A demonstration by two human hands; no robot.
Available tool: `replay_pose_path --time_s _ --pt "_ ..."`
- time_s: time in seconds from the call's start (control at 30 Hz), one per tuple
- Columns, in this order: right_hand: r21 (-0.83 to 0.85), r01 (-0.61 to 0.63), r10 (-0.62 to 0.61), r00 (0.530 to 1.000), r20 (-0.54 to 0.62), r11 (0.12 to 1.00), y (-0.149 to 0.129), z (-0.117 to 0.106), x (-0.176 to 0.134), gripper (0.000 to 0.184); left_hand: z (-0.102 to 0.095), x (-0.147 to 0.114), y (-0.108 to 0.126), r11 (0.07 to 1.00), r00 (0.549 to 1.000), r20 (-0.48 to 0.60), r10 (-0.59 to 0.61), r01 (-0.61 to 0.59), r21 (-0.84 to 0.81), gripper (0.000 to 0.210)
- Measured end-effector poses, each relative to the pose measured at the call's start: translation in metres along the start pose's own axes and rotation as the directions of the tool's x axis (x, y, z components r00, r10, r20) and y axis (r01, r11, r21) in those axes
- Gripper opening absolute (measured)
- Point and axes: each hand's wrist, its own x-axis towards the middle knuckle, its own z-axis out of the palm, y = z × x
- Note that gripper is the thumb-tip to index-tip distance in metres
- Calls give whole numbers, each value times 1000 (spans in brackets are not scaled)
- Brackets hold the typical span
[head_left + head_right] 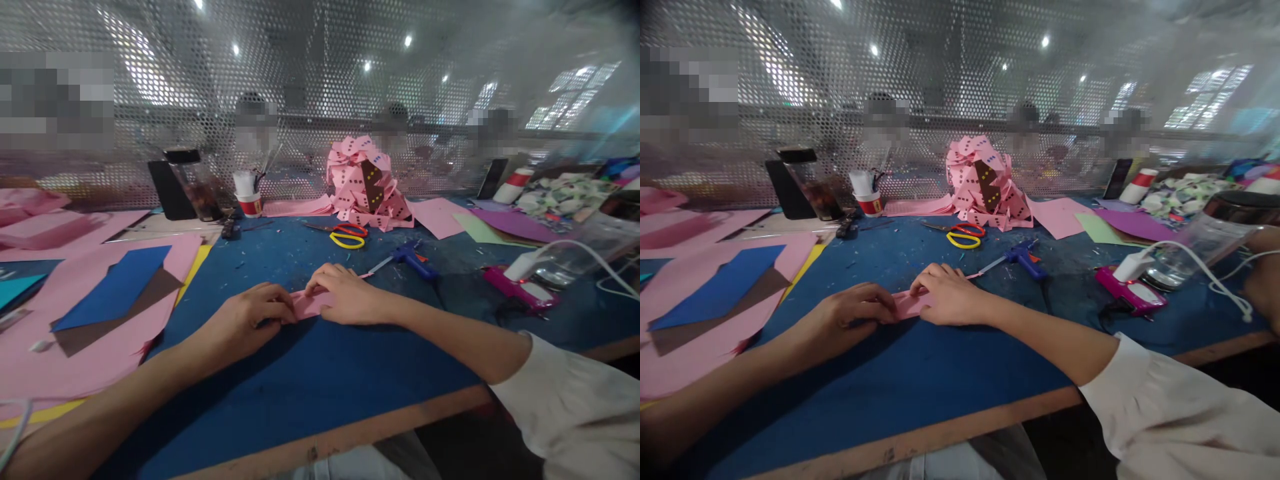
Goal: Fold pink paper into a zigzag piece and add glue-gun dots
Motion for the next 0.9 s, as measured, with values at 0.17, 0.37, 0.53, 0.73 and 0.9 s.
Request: replay_pose_path --time_s 0.17,0.37,0.53,0.73,0.9 --pt "26 13 -14 998 60 1000 1 -8 -1 39 -2 0 -4 999 1000 13 -25 25 -40 36" --pt "39 32 -36 993 113 999 5 -13 -1 46 -2 -1 -10 996 1000 22 -15 17 -89 36" --pt "50 46 -53 990 134 998 6 -16 -1 48 -3 0 -9 990 999 4 -42 42 -135 33" --pt "124 65 -76 993 88 990 9 -19 2 44 1 0 -5 981 981 -147 -129 104 -164 30" --pt "39 15 -10 993 -118 999 16 -10 6 16 7 -2 -7 987 956 -260 -135 153 53 23"
